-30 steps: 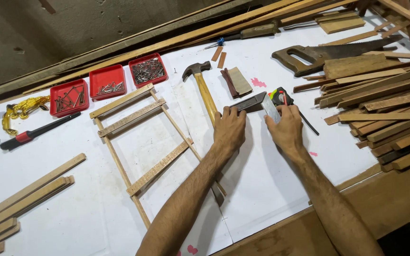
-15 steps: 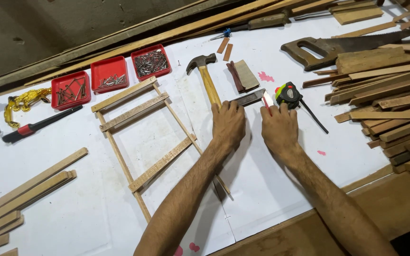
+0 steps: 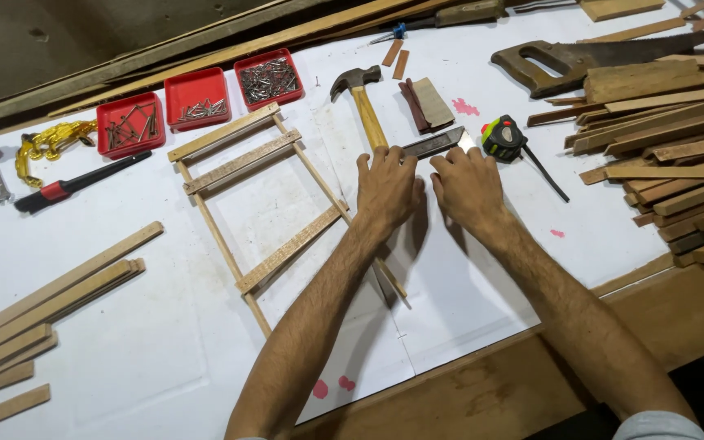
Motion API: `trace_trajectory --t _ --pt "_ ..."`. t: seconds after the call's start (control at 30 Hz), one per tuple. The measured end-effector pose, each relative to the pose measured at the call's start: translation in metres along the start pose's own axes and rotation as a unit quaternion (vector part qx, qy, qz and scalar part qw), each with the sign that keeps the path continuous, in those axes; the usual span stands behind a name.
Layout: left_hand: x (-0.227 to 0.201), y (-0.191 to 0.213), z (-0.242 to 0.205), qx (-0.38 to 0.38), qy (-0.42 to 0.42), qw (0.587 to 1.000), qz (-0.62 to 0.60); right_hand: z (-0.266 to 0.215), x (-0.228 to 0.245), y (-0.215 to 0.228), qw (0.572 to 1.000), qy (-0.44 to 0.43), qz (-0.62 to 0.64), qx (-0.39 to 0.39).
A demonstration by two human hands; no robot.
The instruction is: The person assembles a small ladder-like wooden frame on a workbench. They position thin wood slats as rungs between two side rails, measure the assembly with a tape measure, mark positions with a pencil, check alignment with a try square, then hammer nails to fasten the slats and press the frame together by hand.
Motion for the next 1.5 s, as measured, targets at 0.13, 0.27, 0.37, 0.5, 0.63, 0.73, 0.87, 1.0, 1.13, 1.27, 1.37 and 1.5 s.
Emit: trace_trajectory --t 0.13,0.27,0.37,0.5,0.63,0.73,0.87,1.0,1.13,1.27,1.37,1.5 --pt "0.028 0.031 -0.016 -0.033 0.015 0.999 -0.006 0.024 0.039 0.009 0.997 0.054 0.051 -0.016" --pt "0.082 0.065 -0.045 -0.033 0.057 0.998 0.024 0.048 0.099 0.011 0.977 0.124 0.171 0.010" --pt "0.132 0.112 -0.086 -0.076 0.115 0.990 0.009 0.062 0.141 0.010 0.967 0.140 0.212 0.032" --pt "0.216 0.144 -0.149 -0.134 0.257 0.957 -0.016 0.078 0.147 -0.033 0.971 0.064 0.202 0.109" --pt "0.240 0.155 -0.197 -0.056 0.349 0.927 -0.122 0.081 0.137 -0.060 0.958 -0.019 0.227 0.172" --pt "0.215 0.157 -0.206 0.026 0.330 0.923 -0.198 0.079 0.136 -0.062 0.949 -0.061 0.246 0.189" --pt "0.185 0.148 -0.198 0.047 0.202 0.978 -0.039 0.077 0.156 -0.046 0.942 -0.063 0.260 0.204" --pt "0.208 0.115 -0.195 0.098 0.199 0.974 0.052 0.070 0.165 -0.048 0.926 -0.099 0.271 0.242" --pt "0.223 0.152 -0.201 0.139 0.252 0.957 -0.038 0.076 0.160 -0.054 0.939 -0.064 0.260 0.215" --pt "0.248 0.195 -0.207 0.130 0.303 0.938 -0.106 0.089 0.174 -0.046 0.966 0.139 0.201 0.079" --pt "0.265 0.199 -0.205 0.101 0.319 0.933 -0.133 0.093 0.187 -0.047 0.949 0.182 0.248 0.066" --pt "0.282 0.180 -0.194 0.048 0.320 0.938 -0.126 0.098 0.188 -0.058 0.900 0.033 0.389 0.195"
Point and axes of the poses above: each hand's wrist, its own z-axis towards the middle knuckle, its own y-axis out of the back of the hand, x = y × z, the point moved 9 cm from there along z, towards the middle knuckle, and after that the axes turned 8 degrees about y, right-handed, at the moved point
